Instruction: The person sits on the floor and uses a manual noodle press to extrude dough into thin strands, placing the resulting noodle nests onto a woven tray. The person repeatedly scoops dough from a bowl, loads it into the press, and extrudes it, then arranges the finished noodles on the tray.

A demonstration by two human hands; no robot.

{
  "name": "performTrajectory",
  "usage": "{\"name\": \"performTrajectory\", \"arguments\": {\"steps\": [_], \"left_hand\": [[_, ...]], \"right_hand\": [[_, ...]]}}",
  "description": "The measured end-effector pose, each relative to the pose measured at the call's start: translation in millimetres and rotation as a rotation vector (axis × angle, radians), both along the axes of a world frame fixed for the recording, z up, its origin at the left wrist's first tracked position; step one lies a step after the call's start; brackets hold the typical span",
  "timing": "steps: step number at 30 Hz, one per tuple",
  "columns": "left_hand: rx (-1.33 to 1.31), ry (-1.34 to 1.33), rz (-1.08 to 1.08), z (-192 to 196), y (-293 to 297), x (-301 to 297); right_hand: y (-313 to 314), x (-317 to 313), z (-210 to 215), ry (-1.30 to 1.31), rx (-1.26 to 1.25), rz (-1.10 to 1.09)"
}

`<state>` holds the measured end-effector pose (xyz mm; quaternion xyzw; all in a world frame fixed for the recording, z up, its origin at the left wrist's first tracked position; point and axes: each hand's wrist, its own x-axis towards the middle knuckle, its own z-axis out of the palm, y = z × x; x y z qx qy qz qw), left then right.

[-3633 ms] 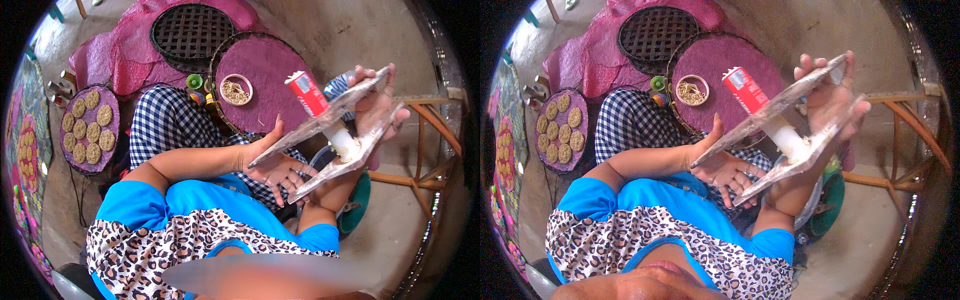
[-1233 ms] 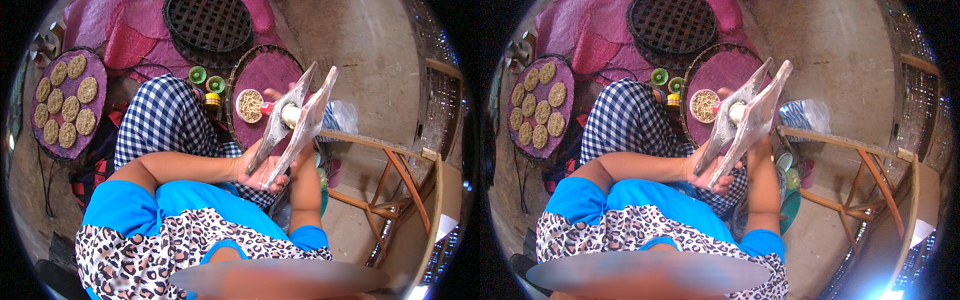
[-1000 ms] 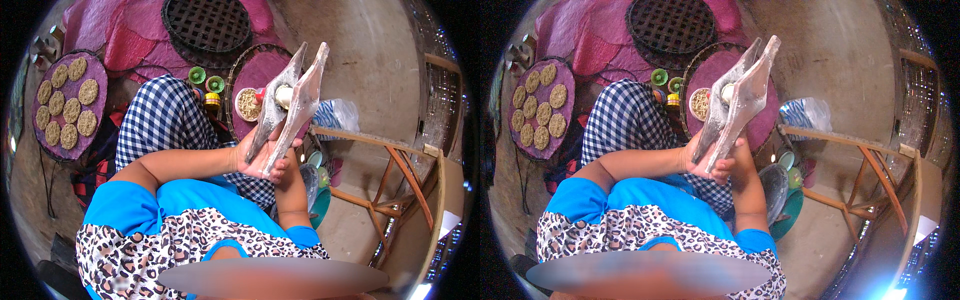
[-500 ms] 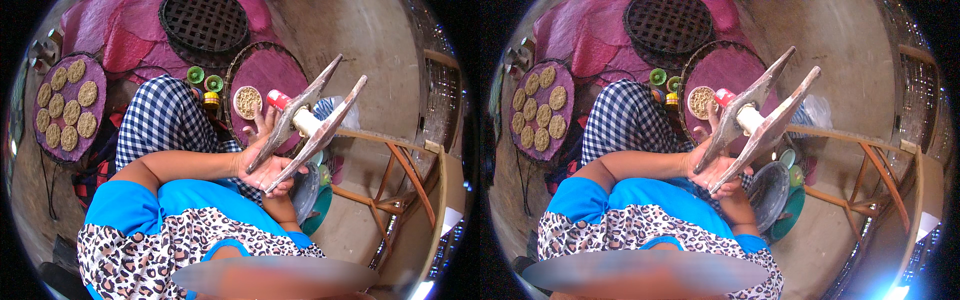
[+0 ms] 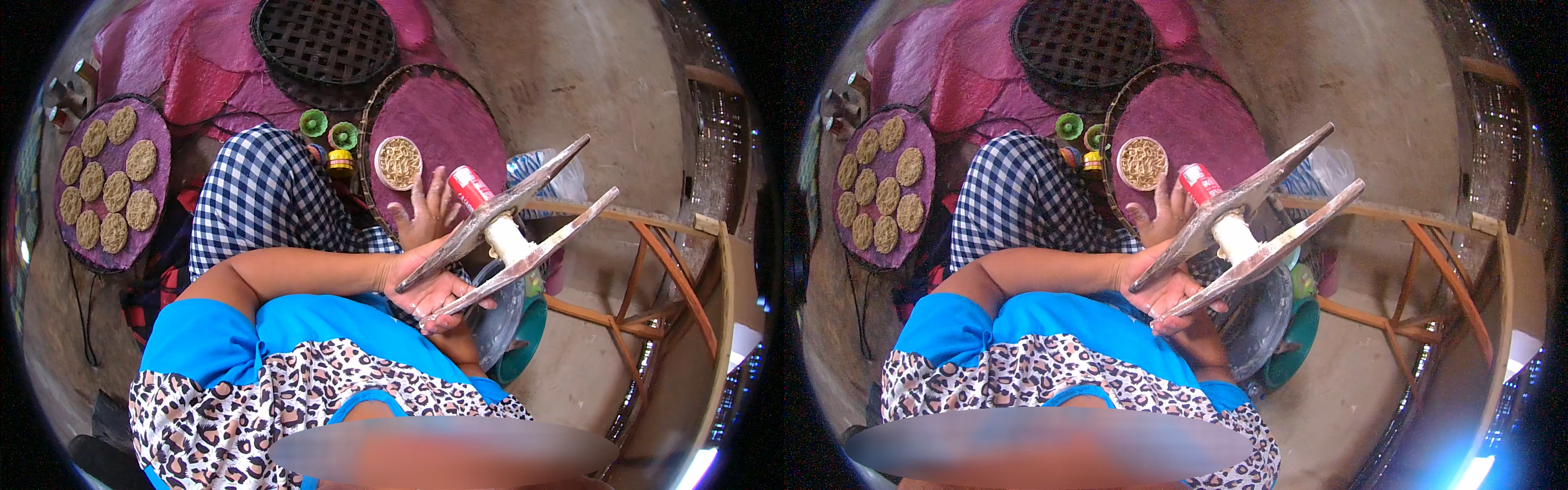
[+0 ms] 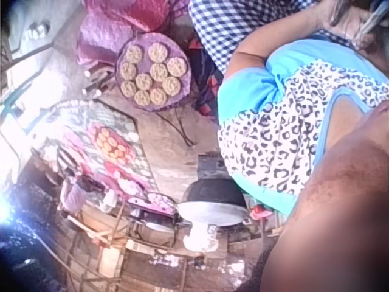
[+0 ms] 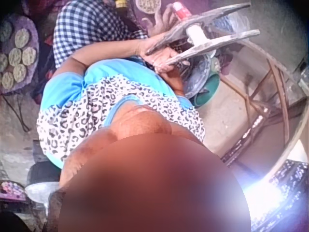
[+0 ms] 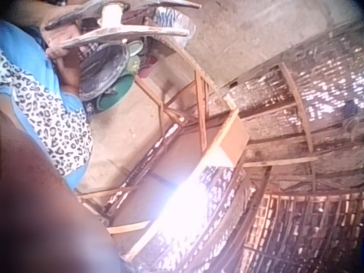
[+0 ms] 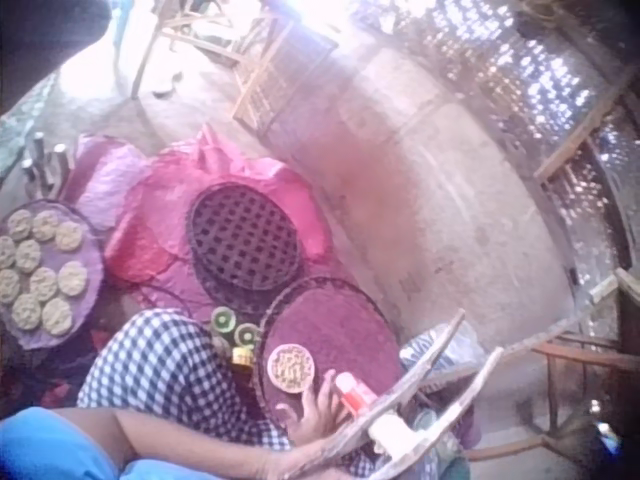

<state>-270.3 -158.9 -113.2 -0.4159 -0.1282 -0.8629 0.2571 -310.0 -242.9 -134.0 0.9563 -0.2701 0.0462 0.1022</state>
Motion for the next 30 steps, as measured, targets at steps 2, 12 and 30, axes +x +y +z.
{"name": "performTrajectory", "arguments": {"steps": [2,12,30], "left_hand": [[-0.011,-0.008,0.023,-0.1,0.1,-0.9],[-0.063,-0.068,0.074,-2.7,0.9,-7.7],[-0.024,-0.089,0.028,-4.3,-0.5,-29.3]], "right_hand": [[-0.6,5.5,4.5,-0.093,0.106,-0.047],[-27.3,34.5,-1.8,-0.412,0.493,0.118],[-25.4,-83.3,42.2,-1.131,1.512,-0.368]]}}
